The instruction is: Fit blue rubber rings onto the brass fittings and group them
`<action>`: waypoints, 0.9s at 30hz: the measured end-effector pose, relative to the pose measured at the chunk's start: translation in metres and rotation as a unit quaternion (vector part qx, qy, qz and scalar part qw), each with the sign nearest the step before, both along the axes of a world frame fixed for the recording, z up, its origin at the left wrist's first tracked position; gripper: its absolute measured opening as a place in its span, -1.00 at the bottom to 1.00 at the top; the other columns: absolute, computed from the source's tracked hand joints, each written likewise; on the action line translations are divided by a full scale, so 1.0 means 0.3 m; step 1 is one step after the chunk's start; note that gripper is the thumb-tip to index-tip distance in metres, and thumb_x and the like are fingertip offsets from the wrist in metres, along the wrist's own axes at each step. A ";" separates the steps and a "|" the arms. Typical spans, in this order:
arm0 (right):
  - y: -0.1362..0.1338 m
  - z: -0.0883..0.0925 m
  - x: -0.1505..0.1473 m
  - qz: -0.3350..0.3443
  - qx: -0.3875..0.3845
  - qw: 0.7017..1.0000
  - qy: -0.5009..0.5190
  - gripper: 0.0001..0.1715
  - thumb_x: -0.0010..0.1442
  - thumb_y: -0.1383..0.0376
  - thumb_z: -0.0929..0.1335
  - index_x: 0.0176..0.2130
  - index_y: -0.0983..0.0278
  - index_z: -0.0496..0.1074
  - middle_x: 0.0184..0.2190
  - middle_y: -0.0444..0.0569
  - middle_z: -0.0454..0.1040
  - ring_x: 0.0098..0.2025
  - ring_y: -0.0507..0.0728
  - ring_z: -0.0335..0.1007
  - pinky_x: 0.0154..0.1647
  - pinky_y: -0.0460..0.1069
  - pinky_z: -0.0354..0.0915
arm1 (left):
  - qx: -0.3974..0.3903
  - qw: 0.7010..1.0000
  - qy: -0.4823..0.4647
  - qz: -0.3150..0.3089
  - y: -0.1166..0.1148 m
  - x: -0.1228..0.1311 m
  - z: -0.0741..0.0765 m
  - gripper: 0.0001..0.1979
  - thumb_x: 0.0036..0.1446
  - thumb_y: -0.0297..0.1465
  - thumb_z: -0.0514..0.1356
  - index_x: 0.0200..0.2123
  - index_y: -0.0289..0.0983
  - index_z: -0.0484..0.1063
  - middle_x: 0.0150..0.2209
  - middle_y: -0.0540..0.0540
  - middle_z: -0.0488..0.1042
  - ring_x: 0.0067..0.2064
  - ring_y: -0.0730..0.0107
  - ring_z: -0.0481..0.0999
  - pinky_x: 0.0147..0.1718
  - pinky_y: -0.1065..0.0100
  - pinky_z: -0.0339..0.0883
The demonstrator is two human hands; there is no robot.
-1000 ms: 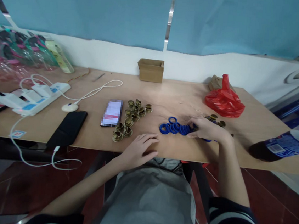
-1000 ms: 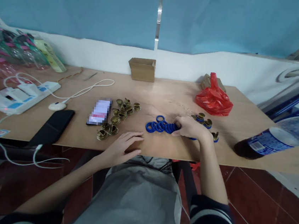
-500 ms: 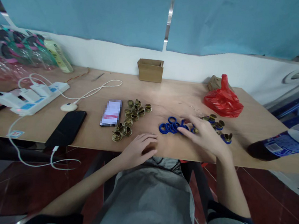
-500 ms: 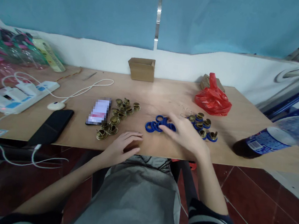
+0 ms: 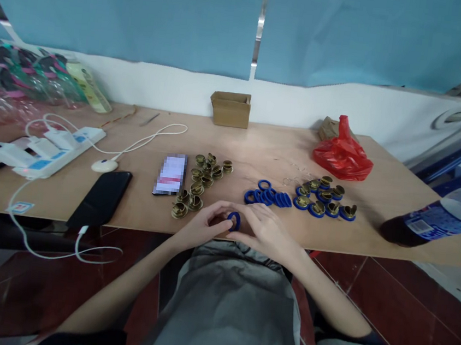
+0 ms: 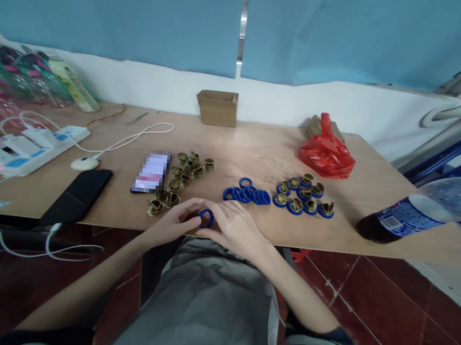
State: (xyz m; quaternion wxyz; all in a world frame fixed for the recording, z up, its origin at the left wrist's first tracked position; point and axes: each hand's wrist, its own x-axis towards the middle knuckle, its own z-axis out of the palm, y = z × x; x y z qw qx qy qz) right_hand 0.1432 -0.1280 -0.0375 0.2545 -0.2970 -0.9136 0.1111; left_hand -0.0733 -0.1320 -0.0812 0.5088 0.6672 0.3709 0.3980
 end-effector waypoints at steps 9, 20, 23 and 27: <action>0.280 0.135 0.238 -0.287 0.006 0.947 -0.146 -0.67 0.40 0.16 0.30 0.00 0.33 0.48 -0.13 0.18 0.62 -0.15 0.30 0.56 -0.16 0.08 0.35 | -0.028 0.999 -0.015 0.023 0.011 -0.004 -0.018 -0.66 0.17 -0.28 0.32 -0.01 -0.24 0.45 -0.15 -0.10 0.54 -0.12 0.30 0.55 -0.06 0.26 0.47; 0.572 0.117 0.366 -0.286 -0.115 0.892 -0.329 -0.87 0.00 0.47 0.41 -0.43 0.26 0.56 -0.44 -0.02 0.58 -0.41 0.13 0.43 -0.46 -0.05 0.15 | -0.041 0.999 -0.013 0.002 0.008 -0.001 -0.003 -0.71 0.17 -0.30 0.31 -0.05 -0.24 0.46 -0.22 -0.06 0.53 -0.18 0.33 0.53 -0.10 0.26 0.44; 0.583 0.094 0.363 -0.284 -0.108 0.893 -0.331 -0.83 0.01 0.52 0.37 -0.46 0.31 0.55 -0.46 0.01 0.57 -0.42 0.11 0.40 -0.44 -0.04 0.13 | -0.040 0.999 -0.010 0.001 0.008 -0.001 0.000 -0.72 0.17 -0.30 0.31 -0.06 -0.24 0.47 -0.21 -0.07 0.53 -0.17 0.32 0.54 -0.09 0.25 0.44; 0.588 0.064 0.361 -0.288 -0.093 0.892 -0.337 -0.78 0.11 0.51 0.32 -0.38 0.40 0.58 -0.36 0.10 0.60 -0.37 0.09 0.43 -0.38 -0.05 0.13 | -0.045 0.999 -0.015 -0.003 0.008 0.000 0.002 -0.73 0.17 -0.32 0.30 -0.07 -0.24 0.46 -0.21 -0.05 0.53 -0.18 0.34 0.52 -0.09 0.27 0.42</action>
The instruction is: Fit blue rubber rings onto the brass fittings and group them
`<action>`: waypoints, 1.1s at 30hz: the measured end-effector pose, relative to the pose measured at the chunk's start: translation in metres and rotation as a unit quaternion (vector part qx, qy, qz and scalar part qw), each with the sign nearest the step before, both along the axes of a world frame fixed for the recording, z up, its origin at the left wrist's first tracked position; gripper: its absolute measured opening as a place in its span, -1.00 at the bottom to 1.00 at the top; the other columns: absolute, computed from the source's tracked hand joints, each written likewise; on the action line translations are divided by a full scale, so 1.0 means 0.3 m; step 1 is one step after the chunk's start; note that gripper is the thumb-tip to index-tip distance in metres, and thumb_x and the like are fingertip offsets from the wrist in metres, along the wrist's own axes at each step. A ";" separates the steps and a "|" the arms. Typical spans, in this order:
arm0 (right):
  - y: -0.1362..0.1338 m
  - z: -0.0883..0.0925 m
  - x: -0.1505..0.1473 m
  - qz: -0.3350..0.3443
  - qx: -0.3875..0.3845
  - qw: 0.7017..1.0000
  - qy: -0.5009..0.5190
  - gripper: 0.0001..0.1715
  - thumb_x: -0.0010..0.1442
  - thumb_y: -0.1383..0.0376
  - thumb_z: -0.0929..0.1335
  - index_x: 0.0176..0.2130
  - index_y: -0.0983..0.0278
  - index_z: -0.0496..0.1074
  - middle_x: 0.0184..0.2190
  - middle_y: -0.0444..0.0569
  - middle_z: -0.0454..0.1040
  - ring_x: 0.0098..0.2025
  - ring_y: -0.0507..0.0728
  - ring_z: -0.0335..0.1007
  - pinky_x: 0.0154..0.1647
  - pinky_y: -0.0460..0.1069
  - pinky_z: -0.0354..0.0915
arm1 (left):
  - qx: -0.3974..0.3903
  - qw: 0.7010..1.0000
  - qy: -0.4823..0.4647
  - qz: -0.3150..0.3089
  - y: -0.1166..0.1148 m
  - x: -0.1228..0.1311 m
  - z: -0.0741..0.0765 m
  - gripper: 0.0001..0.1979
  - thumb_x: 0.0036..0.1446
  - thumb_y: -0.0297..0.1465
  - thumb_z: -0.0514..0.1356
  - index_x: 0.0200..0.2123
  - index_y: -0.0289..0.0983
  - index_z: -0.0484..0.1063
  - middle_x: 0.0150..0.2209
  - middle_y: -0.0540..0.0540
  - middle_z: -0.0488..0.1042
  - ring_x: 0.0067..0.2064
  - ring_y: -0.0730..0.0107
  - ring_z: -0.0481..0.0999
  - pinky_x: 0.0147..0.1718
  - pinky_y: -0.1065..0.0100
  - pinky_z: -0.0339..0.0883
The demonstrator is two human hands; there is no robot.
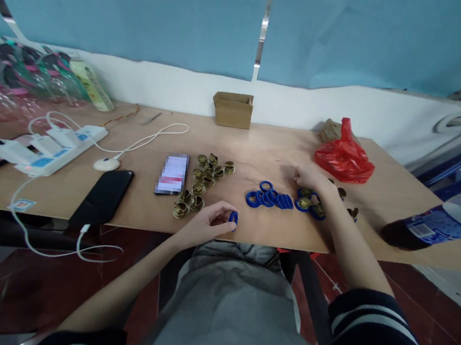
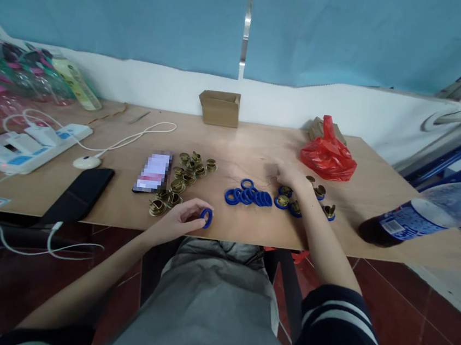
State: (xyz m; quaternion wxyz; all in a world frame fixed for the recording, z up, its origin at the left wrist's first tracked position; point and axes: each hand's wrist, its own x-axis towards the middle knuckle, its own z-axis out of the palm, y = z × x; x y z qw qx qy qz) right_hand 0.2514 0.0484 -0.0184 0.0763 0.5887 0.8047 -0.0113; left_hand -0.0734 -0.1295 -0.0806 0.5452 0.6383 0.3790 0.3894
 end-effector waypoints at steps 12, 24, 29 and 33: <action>-0.035 0.044 -0.009 0.015 0.024 0.998 0.048 -0.85 0.13 0.50 0.34 -0.33 0.34 0.51 -0.30 0.14 0.61 -0.30 0.18 0.45 -0.36 -0.05 0.18 | -0.019 0.999 -0.030 -0.002 0.002 -0.001 -0.010 -0.72 0.17 -0.33 0.32 -0.06 -0.26 0.46 -0.21 -0.05 0.51 -0.18 0.36 0.48 -0.08 0.31 0.36; -0.240 0.090 -0.069 0.137 0.102 0.934 0.315 -0.87 0.19 0.46 0.28 -0.33 0.23 0.30 -0.46 -0.08 0.44 -0.41 0.10 0.34 -0.36 -0.05 0.15 | -0.034 0.999 -0.041 0.003 0.006 -0.002 -0.002 -0.72 0.15 -0.33 0.33 -0.08 -0.27 0.48 -0.22 -0.05 0.51 -0.16 0.35 0.48 -0.06 0.29 0.36; -0.427 0.025 -0.182 0.179 0.069 0.928 0.321 -0.82 0.28 0.49 0.23 -0.28 0.22 0.28 -0.42 -0.09 0.40 -0.42 0.10 0.30 -0.34 -0.03 0.17 | -0.026 0.999 -0.038 0.012 0.005 -0.001 0.001 -0.74 0.17 -0.31 0.32 -0.10 -0.28 0.49 -0.23 -0.05 0.52 -0.18 0.36 0.48 -0.09 0.32 0.37; -0.550 -0.086 -0.272 0.199 0.074 0.937 0.276 -0.65 0.17 0.63 0.20 -0.17 0.27 0.33 -0.24 0.06 0.45 -0.26 0.17 0.35 -0.21 0.02 0.26 | -0.014 0.999 -0.031 0.030 0.004 0.001 0.004 -0.73 0.17 -0.28 0.33 -0.10 -0.28 0.50 -0.25 -0.05 0.51 -0.19 0.35 0.48 -0.11 0.32 0.38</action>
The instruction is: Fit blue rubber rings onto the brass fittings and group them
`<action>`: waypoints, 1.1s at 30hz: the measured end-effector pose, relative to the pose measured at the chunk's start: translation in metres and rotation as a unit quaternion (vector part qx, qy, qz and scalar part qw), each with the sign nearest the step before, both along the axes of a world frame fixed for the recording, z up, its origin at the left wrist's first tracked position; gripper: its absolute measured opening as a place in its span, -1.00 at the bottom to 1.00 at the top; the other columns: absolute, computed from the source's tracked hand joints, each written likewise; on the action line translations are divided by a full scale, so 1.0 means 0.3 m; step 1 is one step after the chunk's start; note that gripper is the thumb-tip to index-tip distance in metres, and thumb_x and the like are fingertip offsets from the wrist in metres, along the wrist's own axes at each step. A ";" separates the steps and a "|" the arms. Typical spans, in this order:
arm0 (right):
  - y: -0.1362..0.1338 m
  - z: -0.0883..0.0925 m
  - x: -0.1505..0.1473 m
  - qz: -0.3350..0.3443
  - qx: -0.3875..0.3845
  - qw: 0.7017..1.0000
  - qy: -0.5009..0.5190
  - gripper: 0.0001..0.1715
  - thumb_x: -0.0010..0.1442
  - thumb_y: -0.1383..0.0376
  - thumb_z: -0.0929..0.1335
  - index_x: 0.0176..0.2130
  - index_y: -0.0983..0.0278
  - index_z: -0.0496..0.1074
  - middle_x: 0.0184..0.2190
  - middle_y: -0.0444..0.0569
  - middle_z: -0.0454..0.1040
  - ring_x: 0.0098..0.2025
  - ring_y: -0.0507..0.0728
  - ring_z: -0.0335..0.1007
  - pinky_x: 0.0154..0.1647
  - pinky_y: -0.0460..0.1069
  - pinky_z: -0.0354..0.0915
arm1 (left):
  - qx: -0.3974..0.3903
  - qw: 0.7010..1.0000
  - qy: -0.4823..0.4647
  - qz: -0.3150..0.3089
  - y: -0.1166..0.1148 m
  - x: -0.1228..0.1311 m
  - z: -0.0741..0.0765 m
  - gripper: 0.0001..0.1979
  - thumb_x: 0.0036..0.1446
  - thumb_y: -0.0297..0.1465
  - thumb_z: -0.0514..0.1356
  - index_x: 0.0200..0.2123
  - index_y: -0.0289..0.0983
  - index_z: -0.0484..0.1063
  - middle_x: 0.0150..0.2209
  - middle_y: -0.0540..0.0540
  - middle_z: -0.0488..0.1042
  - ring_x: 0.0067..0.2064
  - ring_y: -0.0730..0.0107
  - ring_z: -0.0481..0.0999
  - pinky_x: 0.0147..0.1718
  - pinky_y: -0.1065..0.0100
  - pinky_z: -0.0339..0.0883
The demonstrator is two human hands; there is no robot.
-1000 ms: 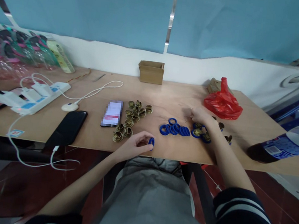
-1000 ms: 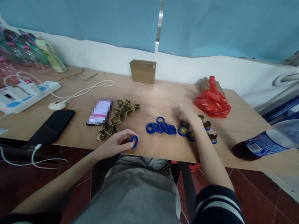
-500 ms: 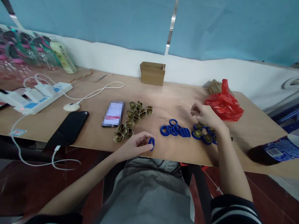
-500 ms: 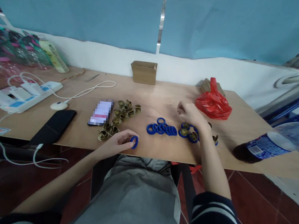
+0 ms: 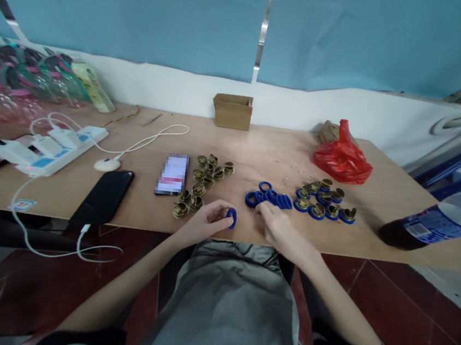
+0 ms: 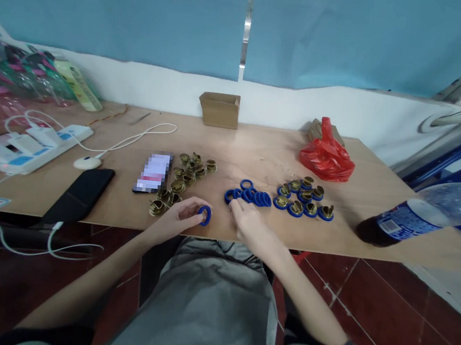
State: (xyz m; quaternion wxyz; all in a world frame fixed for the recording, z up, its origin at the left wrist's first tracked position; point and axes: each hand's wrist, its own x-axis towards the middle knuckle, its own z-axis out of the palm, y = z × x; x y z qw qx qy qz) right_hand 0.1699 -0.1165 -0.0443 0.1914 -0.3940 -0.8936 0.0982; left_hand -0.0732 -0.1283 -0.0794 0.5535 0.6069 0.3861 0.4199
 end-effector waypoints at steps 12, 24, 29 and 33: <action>0.004 -0.127 -0.023 -0.025 0.031 0.999 0.018 -0.68 0.30 0.58 0.18 -0.08 0.31 0.37 -0.21 0.14 0.47 -0.16 0.25 0.38 -0.10 0.11 0.37 | -0.004 1.000 -0.003 -0.006 0.002 0.003 0.000 -0.73 0.15 -0.31 0.33 -0.10 -0.28 0.50 -0.22 -0.06 0.52 -0.17 0.33 0.50 -0.09 0.30 0.39; 0.000 -0.132 -0.014 -0.002 0.014 0.989 0.145 -0.78 0.43 0.41 0.21 0.02 0.23 0.32 -0.15 0.11 0.53 -0.12 0.24 0.50 -0.09 0.15 0.46 | -0.004 1.000 0.006 -0.002 0.000 0.001 -0.004 -0.72 0.17 -0.29 0.33 -0.08 -0.27 0.51 -0.22 -0.06 0.52 -0.16 0.33 0.50 -0.07 0.29 0.40; -0.002 -0.130 -0.016 -0.012 0.007 0.989 0.146 -0.83 0.42 0.39 0.23 -0.03 0.21 0.34 -0.20 0.08 0.53 -0.14 0.24 0.50 -0.11 0.13 0.44 | -0.004 1.000 0.009 0.000 0.000 0.001 -0.002 -0.70 0.17 -0.27 0.33 -0.08 -0.28 0.51 -0.22 -0.07 0.51 -0.16 0.33 0.49 -0.08 0.30 0.39; -0.002 -0.128 -0.014 -0.008 -0.002 0.988 0.156 -0.87 0.44 0.37 0.24 -0.07 0.21 0.35 -0.19 0.07 0.54 -0.13 0.23 0.50 -0.09 0.11 0.43 | -0.009 1.000 0.006 0.001 -0.001 0.002 -0.003 -0.71 0.17 -0.28 0.33 -0.08 -0.29 0.51 -0.23 -0.06 0.51 -0.17 0.34 0.48 -0.09 0.31 0.39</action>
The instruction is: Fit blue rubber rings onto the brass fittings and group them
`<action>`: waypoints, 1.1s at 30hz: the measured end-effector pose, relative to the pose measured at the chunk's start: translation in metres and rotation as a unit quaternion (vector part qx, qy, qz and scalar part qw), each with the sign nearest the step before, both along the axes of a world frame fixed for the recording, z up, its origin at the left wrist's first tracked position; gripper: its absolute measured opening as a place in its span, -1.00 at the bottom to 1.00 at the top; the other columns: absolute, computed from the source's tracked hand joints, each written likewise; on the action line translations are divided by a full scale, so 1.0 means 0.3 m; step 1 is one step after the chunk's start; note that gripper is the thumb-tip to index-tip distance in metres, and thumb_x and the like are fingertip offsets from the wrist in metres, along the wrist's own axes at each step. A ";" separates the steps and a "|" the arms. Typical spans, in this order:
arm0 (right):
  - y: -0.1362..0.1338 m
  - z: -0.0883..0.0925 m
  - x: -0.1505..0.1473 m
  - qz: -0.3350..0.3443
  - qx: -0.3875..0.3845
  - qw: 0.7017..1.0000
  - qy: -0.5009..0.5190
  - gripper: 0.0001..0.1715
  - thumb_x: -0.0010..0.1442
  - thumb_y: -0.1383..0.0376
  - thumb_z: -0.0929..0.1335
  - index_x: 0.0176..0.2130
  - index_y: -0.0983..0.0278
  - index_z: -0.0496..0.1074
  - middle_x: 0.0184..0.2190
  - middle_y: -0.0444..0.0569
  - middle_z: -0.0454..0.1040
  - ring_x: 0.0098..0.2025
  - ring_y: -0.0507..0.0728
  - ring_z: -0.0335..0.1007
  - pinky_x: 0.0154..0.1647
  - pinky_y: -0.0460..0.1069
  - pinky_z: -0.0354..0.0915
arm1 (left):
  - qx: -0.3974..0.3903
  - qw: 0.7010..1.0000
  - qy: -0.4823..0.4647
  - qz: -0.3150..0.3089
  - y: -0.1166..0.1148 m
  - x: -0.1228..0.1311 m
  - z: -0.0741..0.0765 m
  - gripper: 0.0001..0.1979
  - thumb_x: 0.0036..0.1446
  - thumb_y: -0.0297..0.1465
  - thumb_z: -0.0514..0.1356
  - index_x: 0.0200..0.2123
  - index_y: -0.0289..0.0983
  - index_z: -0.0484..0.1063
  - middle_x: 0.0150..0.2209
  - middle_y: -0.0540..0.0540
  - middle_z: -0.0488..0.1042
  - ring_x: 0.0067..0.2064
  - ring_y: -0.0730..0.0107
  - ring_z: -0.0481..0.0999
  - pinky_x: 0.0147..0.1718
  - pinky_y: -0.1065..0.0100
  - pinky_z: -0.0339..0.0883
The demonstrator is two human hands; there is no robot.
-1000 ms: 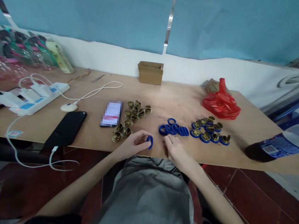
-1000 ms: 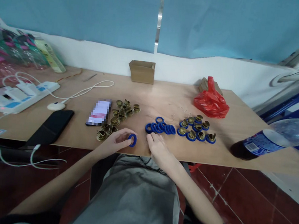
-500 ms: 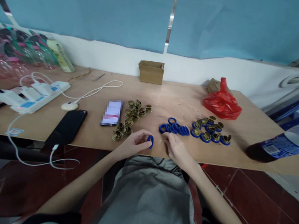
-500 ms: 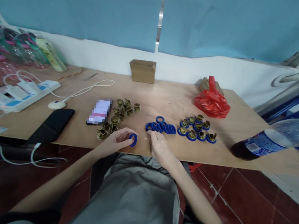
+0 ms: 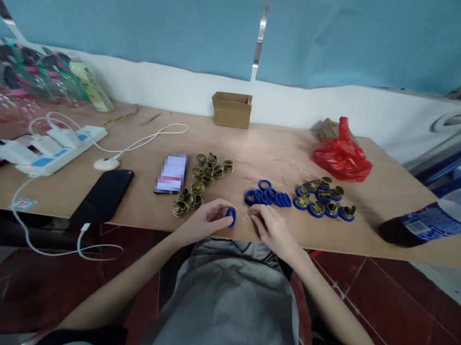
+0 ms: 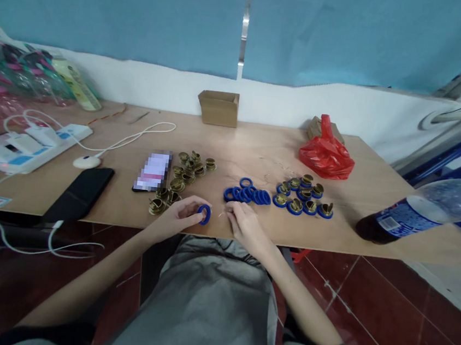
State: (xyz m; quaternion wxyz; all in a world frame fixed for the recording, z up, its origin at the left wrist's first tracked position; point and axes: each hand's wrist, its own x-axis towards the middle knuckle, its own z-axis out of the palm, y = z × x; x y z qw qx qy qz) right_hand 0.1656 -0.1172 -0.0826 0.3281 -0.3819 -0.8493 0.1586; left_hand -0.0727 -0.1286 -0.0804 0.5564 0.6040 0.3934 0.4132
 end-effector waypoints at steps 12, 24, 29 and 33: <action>0.003 0.008 0.008 -0.009 0.011 0.999 0.037 -0.78 0.45 0.39 0.20 -0.13 0.21 0.40 -0.23 0.03 0.49 -0.16 0.18 0.47 -0.10 0.06 0.42 | 0.011 1.000 -0.008 -0.006 0.006 -0.006 -0.002 -0.68 0.15 -0.30 0.35 -0.05 -0.28 0.49 -0.23 -0.08 0.54 -0.17 0.32 0.51 -0.07 0.27 0.42; 0.003 0.018 0.006 0.019 -0.012 0.999 0.043 -0.77 0.46 0.37 0.21 -0.20 0.22 0.42 -0.23 0.03 0.46 -0.18 0.15 0.44 -0.09 0.06 0.41 | 0.011 0.999 -0.029 0.033 -0.004 0.002 -0.007 -0.60 0.01 -0.28 0.45 -0.11 -0.26 0.46 -0.22 -0.07 0.54 -0.17 0.32 0.53 -0.12 0.31 0.41; -0.009 0.037 0.003 0.028 -0.023 0.998 0.054 -0.79 0.45 0.33 0.24 -0.20 0.22 0.44 -0.22 0.02 0.44 -0.20 0.14 0.43 -0.10 0.05 0.40 | 0.141 0.985 0.076 0.062 -0.026 -0.013 0.038 -0.65 0.08 -0.31 0.43 -0.08 -0.23 0.49 -0.10 -0.13 0.53 -0.05 0.23 0.54 -0.03 0.25 0.42; -0.011 0.037 0.003 0.012 -0.026 0.998 0.057 -0.80 0.44 0.29 0.27 -0.21 0.23 0.47 -0.26 0.00 0.42 -0.30 0.11 0.40 -0.26 0.01 0.36 | 0.248 0.928 0.248 0.125 -0.046 -0.078 0.109 -0.63 0.16 -0.27 0.38 0.04 -0.13 0.51 -0.03 -0.12 0.50 -0.07 0.21 0.53 -0.04 0.23 0.43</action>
